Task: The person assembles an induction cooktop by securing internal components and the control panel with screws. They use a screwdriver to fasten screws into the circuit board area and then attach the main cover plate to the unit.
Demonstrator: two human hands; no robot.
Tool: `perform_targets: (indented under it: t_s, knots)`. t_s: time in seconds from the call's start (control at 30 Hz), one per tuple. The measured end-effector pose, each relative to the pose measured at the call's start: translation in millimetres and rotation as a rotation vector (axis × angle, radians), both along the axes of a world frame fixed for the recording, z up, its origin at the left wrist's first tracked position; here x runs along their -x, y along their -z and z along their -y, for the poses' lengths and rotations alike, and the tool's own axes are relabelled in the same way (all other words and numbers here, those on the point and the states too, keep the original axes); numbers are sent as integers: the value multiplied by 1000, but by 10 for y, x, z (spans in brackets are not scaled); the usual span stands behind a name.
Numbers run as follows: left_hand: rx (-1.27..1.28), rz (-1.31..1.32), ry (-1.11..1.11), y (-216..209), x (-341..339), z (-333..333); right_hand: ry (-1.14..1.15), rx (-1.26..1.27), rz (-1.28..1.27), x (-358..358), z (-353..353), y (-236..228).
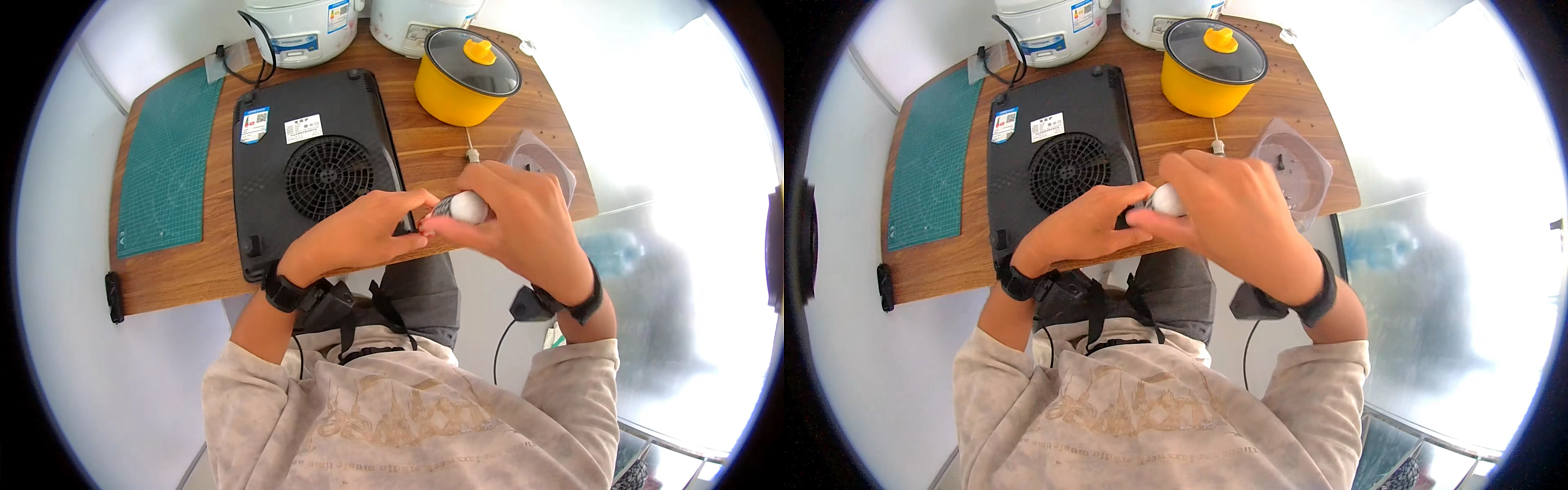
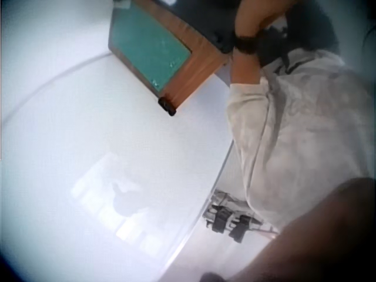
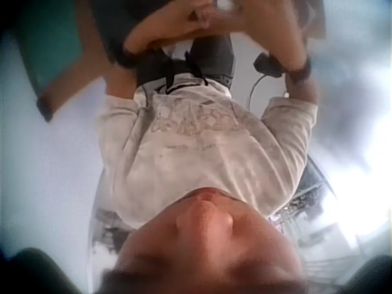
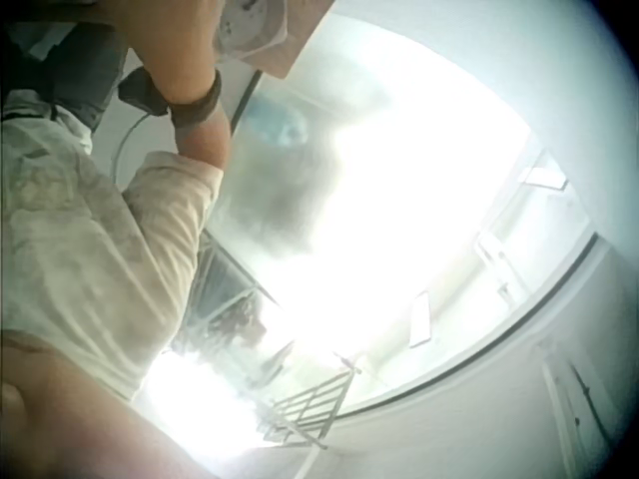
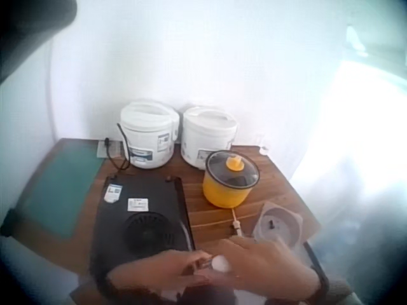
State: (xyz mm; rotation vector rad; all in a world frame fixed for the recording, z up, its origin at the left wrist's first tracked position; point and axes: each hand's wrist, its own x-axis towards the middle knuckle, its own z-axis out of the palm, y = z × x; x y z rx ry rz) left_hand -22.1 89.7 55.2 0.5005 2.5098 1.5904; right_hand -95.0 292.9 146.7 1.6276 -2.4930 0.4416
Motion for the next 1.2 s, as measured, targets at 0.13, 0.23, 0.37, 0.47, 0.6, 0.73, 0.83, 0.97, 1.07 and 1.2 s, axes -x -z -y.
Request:
perform_targets:
  t_s: [0.13, 0.23, 0.37, 0.47, 0.6, 0.73, 0.83, 0.97, 1.07, 1.2]
  knots:
    - [301, -393, -82, 356, -30, 24, 243, -187, -176, 58, 169, 33]
    - [475, -374, -111, 464, -56, 19, 173, 39, -116, 104, 210, 151]
    - [546, -444, -167, 627, -62, 3, 66, 109, 63, 61, 151, 200]
    - [554, -465, -180, 656, -62, -21, -16, 194, 295, 10, 105, 114]
    - [578, -445, -180, 662, -72, -33, -28, 223, 492, -70, 12, 9]
    - [561, -442, -179, 689, -69, -25, 124, -7, 255, -41, -52, -73]
    - [550, -446, -185, 700, -61, -27, 190, -66, -56, -35, -11, 22]
    - [525, -477, -198, 759, -53, -29, 172, 121, 26, -31, 130, 145]
    - [530, -516, -215, 814, -48, -44, -18, 131, 78, -39, 96, 164]
    - [534, -527, -226, 822, -68, -52, 0, 94, 374, -140, 48, -12]
